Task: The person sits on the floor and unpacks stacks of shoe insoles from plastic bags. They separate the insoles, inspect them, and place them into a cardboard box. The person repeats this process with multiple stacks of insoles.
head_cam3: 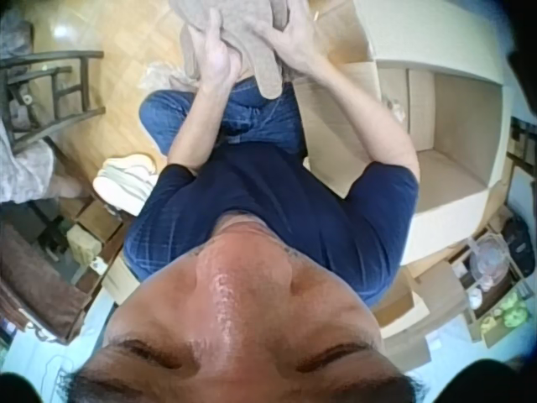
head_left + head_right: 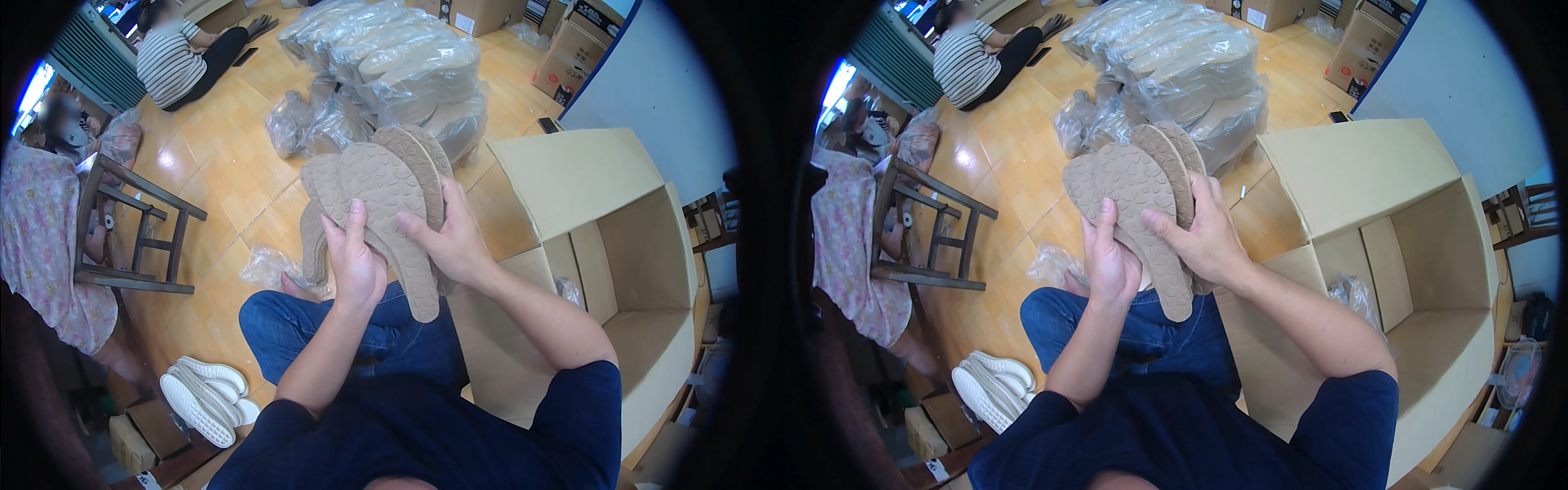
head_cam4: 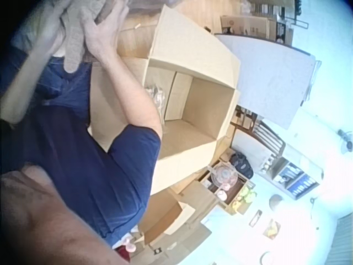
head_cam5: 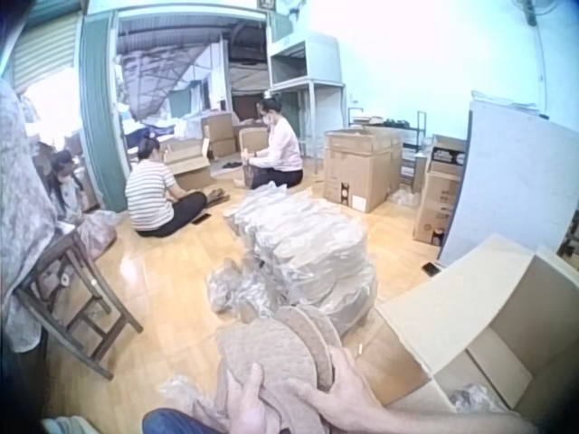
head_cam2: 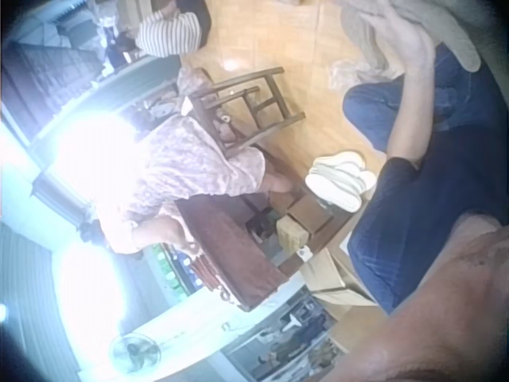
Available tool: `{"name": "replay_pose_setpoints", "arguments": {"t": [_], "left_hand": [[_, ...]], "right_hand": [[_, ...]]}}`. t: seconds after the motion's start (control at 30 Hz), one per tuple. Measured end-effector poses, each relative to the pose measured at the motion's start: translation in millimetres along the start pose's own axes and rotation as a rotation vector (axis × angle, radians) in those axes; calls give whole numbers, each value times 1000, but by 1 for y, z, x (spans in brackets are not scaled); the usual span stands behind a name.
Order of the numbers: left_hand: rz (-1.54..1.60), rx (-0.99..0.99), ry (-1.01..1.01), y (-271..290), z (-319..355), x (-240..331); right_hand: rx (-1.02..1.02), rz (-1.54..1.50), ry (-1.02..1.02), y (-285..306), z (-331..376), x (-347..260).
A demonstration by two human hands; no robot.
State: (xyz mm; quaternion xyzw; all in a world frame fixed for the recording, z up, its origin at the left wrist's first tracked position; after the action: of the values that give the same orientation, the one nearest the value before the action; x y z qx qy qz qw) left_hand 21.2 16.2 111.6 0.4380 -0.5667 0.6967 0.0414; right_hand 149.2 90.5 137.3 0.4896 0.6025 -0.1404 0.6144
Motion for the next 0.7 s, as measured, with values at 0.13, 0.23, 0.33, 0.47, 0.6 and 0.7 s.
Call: {"name": "replay_pose_setpoints", "arguments": {"t": [0.13, 0.23, 0.33, 0.47, 0.6, 0.7], "left_hand": [[14, -5, -34, -3, 0, 1], [21, 25, -2, 3, 0, 0], [21, 44, 5, 10, -2, 3], [227, 10, 92, 12, -6, 2], [499, -110, 153, 3, -6, 1], [303, -11, 91, 6, -3, -4]], "right_hand": [[-11, -220, 20, 1, -14, 0], [70, -546, -4, 11, -23, 12], [226, -486, 7, 28, -27, 22], [193, -318, -124, 19, -25, 34], [78, -104, -75, 3, -13, 22], [64, -94, -73, -1, -7, 14]]}}
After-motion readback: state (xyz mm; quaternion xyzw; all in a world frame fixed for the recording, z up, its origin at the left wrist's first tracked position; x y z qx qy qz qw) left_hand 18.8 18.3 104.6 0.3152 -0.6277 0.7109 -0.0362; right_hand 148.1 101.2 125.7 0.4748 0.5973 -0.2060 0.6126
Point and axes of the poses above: each hand's wrist, its own z-axis away from the middle knuckle, its own y-axis out of the back of the hand, x = y × z, the point moved 7 cm from there along -z, towards the middle knuckle, and after that the axes turned 4 degrees about -x, right-handed, at the moved point
